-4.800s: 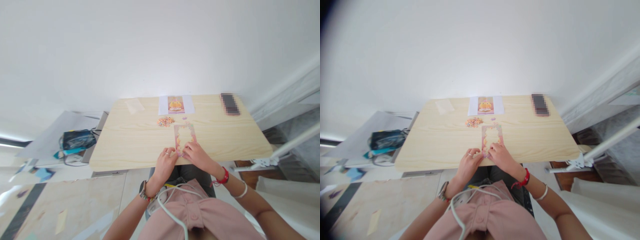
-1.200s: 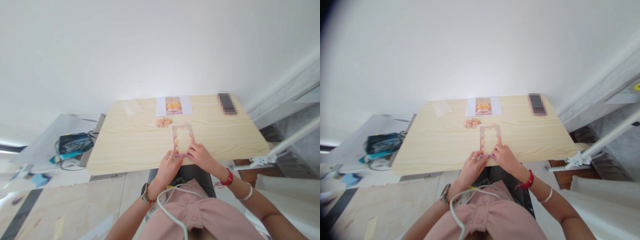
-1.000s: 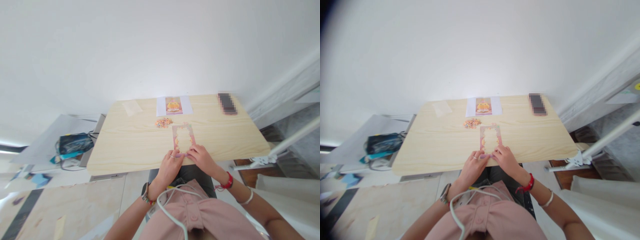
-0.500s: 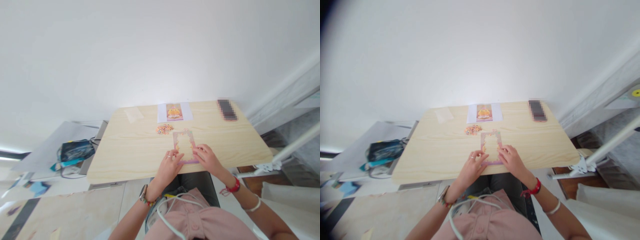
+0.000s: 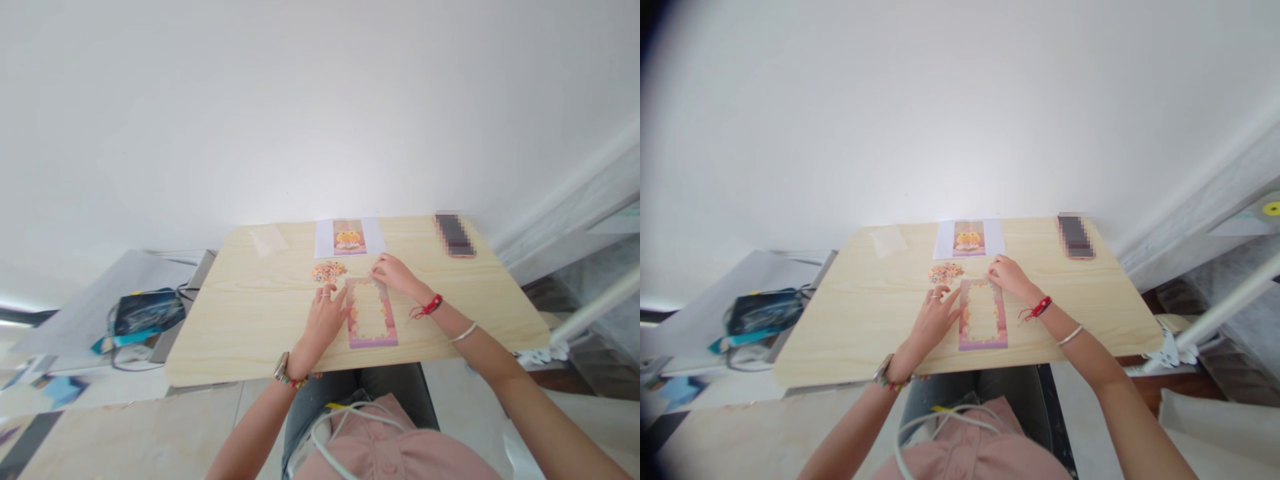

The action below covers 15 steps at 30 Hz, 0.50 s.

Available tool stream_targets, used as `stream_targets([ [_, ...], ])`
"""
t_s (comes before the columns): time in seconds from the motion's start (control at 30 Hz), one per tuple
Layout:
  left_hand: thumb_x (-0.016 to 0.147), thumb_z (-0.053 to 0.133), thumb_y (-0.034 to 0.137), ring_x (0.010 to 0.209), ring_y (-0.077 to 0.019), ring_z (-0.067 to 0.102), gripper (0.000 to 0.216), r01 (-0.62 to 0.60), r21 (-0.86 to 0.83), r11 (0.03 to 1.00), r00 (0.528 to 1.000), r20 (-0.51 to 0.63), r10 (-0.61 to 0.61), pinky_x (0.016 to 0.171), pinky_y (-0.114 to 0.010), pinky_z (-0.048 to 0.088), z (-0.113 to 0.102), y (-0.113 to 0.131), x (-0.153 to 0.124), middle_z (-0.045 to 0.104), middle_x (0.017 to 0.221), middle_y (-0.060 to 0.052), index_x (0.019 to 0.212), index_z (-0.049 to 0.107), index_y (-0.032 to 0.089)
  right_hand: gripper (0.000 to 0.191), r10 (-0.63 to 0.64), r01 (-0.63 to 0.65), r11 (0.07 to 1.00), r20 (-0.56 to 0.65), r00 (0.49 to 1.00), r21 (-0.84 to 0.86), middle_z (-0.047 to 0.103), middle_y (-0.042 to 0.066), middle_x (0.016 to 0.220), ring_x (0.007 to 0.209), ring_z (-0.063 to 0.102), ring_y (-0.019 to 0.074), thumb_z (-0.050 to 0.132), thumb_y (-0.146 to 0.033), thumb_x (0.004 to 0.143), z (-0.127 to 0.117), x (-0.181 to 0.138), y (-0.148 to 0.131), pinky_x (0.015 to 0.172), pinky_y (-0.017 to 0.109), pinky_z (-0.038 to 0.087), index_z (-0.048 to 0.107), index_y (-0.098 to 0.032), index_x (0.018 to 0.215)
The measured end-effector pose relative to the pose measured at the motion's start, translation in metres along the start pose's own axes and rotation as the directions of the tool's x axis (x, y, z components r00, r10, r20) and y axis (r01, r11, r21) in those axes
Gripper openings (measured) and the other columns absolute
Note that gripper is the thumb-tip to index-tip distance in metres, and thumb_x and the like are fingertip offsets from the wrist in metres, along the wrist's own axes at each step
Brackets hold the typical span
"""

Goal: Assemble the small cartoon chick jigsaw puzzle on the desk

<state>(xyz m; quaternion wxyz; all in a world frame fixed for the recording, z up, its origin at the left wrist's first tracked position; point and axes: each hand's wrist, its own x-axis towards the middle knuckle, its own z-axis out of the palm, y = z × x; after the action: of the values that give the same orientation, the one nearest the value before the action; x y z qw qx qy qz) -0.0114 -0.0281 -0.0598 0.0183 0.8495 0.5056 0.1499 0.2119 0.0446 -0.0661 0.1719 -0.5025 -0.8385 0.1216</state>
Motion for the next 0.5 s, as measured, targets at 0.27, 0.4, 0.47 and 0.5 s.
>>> stream_targets([
  [0.27, 0.076, 0.057, 0.027, 0.095, -0.023, 0.045, 0.038, 0.066, 0.01, 0.998, 0.998, -0.005, -0.066, 0.082, -0.04, 0.043, -0.002, -0.017, -0.004, 0.045, 0.105, -0.012, 0.113, 0.05, 0.017, 0.024, -0.041, 0.089, 0.943, 0.152, 0.988, -0.322, 0.056, 0.008, 0.08, 0.072, 0.05, 0.0149, 0.048, -0.025, 0.083, -0.012, 0.018, -0.01, 0.066, 0.026, 0.035, 0.065, -0.012, 0.072],
  [0.4, 0.077, 0.056, 0.026, 0.095, -0.0236, 0.044, 0.036, 0.089, 0.006, 0.996, 0.995, -0.05, -0.089, 0.081, -0.04, 0.043, -0.001, -0.024, -0.009, 0.044, 0.104, -0.012, 0.111, 0.05, 0.016, 0.026, -0.025, 0.112, 0.916, 0.222, 0.975, -0.386, 0.057, 0.009, 0.081, 0.073, 0.05, 0.0157, 0.043, -0.023, 0.086, -0.014, 0.019, -0.01, 0.065, 0.027, 0.033, 0.064, -0.011, 0.076],
  [0.47, 0.077, 0.056, 0.026, 0.093, -0.0232, 0.045, 0.034, 0.072, -0.005, 0.997, 0.996, -0.049, -0.072, 0.081, -0.04, 0.043, -0.002, -0.022, -0.011, 0.044, 0.104, -0.012, 0.109, 0.051, 0.016, 0.026, -0.02, 0.112, 0.911, 0.228, 0.973, -0.397, 0.056, 0.01, 0.083, 0.074, 0.05, 0.0161, 0.043, -0.024, 0.086, -0.014, 0.018, -0.009, 0.064, 0.027, 0.032, 0.063, -0.01, 0.079],
  [0.5, 0.077, 0.056, 0.026, 0.092, -0.0228, 0.045, 0.034, 0.058, -0.013, 0.998, 0.997, -0.043, -0.058, 0.081, -0.04, 0.043, -0.003, -0.02, -0.011, 0.044, 0.103, -0.012, 0.109, 0.051, 0.016, 0.026, -0.018, 0.112, 0.911, 0.231, 0.973, -0.397, 0.056, 0.01, 0.084, 0.074, 0.05, 0.0162, 0.042, -0.025, 0.086, -0.014, 0.018, -0.008, 0.064, 0.027, 0.032, 0.063, -0.01, 0.08],
])
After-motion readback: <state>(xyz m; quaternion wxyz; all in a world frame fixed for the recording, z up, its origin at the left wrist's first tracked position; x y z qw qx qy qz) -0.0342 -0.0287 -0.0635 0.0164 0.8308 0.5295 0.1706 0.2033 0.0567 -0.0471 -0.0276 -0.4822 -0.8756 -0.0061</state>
